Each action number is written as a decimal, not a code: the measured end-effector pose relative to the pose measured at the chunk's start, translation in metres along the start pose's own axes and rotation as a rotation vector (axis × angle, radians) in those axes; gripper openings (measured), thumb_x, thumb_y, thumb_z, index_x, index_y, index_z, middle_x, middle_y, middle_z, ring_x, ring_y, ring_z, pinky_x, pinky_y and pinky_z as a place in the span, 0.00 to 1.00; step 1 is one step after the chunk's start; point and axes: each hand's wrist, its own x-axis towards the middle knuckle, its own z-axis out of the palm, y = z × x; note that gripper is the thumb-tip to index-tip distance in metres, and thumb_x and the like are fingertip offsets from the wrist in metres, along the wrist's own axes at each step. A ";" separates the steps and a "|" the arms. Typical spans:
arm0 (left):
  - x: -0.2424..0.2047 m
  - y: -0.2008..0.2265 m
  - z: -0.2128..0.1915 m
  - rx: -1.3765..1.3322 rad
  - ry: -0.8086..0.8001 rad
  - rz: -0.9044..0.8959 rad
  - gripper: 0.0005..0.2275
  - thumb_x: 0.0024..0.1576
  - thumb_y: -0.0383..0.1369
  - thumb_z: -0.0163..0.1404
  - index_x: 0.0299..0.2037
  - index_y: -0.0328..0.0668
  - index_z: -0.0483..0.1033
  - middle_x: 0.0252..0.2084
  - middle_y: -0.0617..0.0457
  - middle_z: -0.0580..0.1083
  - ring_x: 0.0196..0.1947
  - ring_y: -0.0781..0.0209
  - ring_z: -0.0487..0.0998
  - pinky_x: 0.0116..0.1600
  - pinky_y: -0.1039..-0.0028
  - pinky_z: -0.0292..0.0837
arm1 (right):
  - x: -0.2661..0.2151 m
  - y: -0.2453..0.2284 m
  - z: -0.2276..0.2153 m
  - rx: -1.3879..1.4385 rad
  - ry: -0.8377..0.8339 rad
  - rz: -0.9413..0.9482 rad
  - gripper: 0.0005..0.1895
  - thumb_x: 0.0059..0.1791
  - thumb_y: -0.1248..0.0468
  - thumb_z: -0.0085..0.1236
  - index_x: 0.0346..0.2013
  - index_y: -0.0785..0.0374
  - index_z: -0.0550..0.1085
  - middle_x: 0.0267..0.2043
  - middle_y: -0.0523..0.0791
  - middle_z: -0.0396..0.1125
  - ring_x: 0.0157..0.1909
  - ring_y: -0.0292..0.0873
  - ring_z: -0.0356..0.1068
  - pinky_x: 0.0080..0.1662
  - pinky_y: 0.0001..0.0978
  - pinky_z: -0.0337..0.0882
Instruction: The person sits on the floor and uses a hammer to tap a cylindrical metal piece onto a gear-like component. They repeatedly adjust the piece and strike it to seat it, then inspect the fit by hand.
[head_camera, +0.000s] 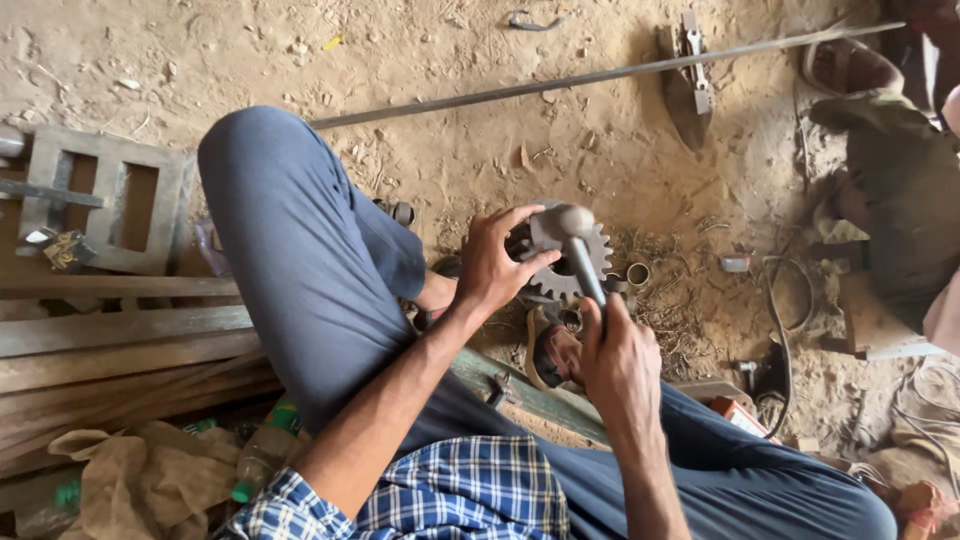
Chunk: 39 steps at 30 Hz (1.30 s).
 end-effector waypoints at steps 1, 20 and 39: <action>0.001 0.000 0.002 -0.016 -0.023 -0.027 0.27 0.47 0.42 0.68 0.56 0.45 0.77 0.49 0.48 0.80 0.48 0.51 0.81 0.56 0.64 0.73 | 0.000 0.001 -0.001 0.095 -0.039 0.080 0.17 0.60 0.55 0.44 0.34 0.64 0.71 0.14 0.46 0.60 0.13 0.43 0.57 0.19 0.39 0.59; -0.011 -0.005 0.005 0.024 0.002 -0.005 0.28 0.44 0.32 0.68 0.57 0.47 0.73 0.50 0.49 0.76 0.52 0.47 0.74 0.59 0.59 0.65 | -0.004 0.004 0.013 0.270 -0.016 0.140 0.19 0.58 0.55 0.46 0.39 0.69 0.75 0.17 0.52 0.62 0.17 0.51 0.61 0.24 0.47 0.61; -0.001 -0.008 0.008 -0.058 0.039 -0.055 0.29 0.51 0.46 0.65 0.60 0.43 0.73 0.51 0.48 0.77 0.52 0.51 0.78 0.59 0.59 0.70 | 0.010 0.005 -0.013 0.332 -0.020 0.167 0.18 0.59 0.56 0.43 0.34 0.68 0.71 0.11 0.48 0.55 0.10 0.44 0.54 0.19 0.42 0.54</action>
